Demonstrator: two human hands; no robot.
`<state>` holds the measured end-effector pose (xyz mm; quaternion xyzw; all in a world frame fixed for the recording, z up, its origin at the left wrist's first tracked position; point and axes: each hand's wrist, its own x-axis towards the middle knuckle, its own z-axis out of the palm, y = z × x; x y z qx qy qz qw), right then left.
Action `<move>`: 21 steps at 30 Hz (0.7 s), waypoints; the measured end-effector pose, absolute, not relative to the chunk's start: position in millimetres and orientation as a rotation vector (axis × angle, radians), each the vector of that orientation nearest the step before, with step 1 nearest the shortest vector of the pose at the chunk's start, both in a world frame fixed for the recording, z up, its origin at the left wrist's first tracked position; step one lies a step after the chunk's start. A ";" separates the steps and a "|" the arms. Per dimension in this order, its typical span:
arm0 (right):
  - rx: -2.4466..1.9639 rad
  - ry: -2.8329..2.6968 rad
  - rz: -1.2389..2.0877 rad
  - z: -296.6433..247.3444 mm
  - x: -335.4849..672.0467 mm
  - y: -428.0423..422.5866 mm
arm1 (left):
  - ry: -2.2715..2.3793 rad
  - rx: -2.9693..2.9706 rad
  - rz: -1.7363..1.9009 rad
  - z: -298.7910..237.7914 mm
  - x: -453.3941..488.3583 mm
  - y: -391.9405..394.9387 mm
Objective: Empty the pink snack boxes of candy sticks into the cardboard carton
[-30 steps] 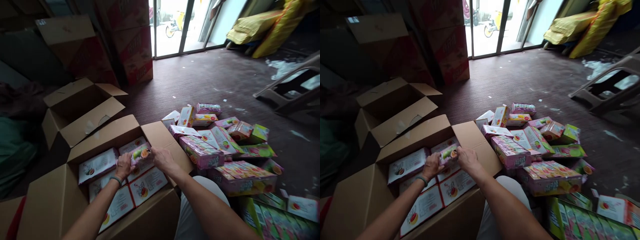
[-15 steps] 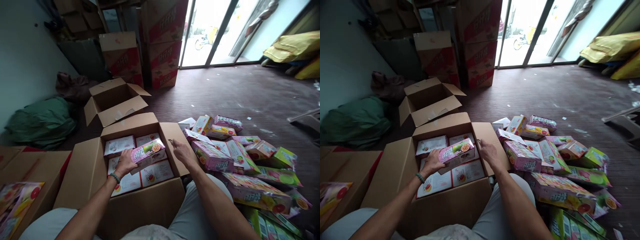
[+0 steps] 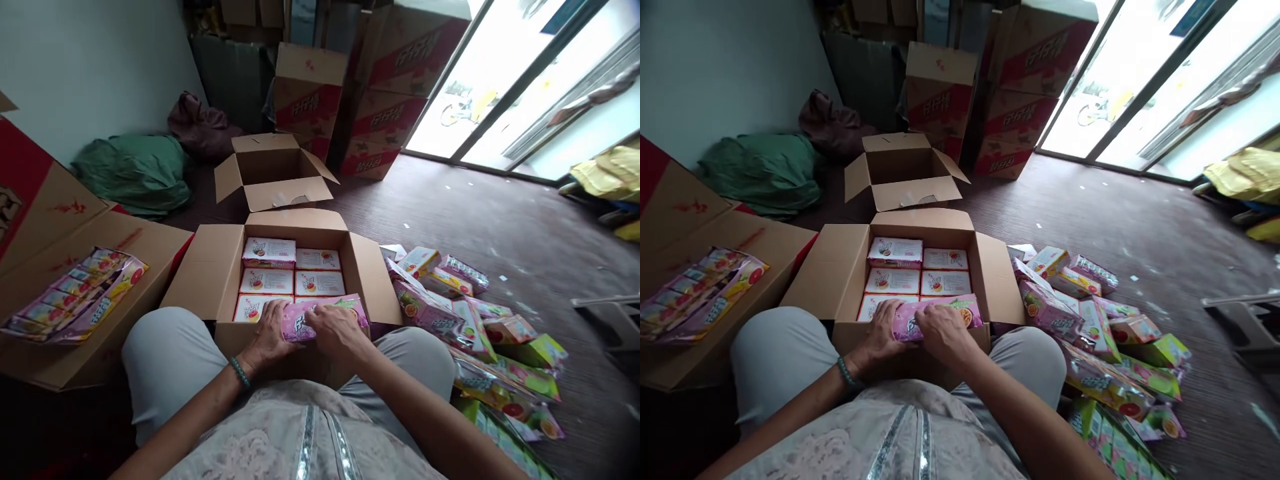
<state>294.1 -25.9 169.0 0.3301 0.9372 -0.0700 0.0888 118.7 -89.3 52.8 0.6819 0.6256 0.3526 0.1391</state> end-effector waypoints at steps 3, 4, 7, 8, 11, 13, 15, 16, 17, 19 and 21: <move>0.829 2.753 -0.132 168.1 261.5 -39.5 | 1.775 1.992 1.121 48.1 118.9 -86.5; 0.815 2.749 -0.103 167.3 254.7 -42.1 | 1.754 1.999 1.130 48.2 118.8 -86.1; 0.775 2.715 -0.027 166.6 247.2 -44.0 | 1.745 2.015 1.106 51.2 117.8 -86.0; 0.760 2.691 -0.013 166.8 248.9 -42.6 | 1.750 2.022 1.088 52.5 117.1 -86.1; 0.764 2.599 0.008 166.9 267.3 -31.2 | 1.738 2.029 1.045 56.4 113.6 -86.2; 0.858 2.542 0.022 166.5 291.2 -19.0 | 1.716 2.020 1.030 58.4 111.3 -86.1; 1.001 2.469 0.040 166.4 323.0 -5.3 | 1.704 2.012 1.025 58.9 110.8 -86.2; 1.070 2.437 0.045 166.5 340.6 1.2 | 1.703 2.010 1.020 58.7 111.5 -86.2; 1.119 2.417 0.043 166.5 358.3 6.9 | 1.706 2.009 1.016 58.1 112.8 -86.3; 1.194 2.414 0.011 165.4 391.6 14.9 | 1.709 1.993 1.017 57.1 115.8 -85.3; 1.339 2.459 -0.076 160.8 419.4 18.2 | 1.716 1.922 1.025 57.8 116.3 -80.6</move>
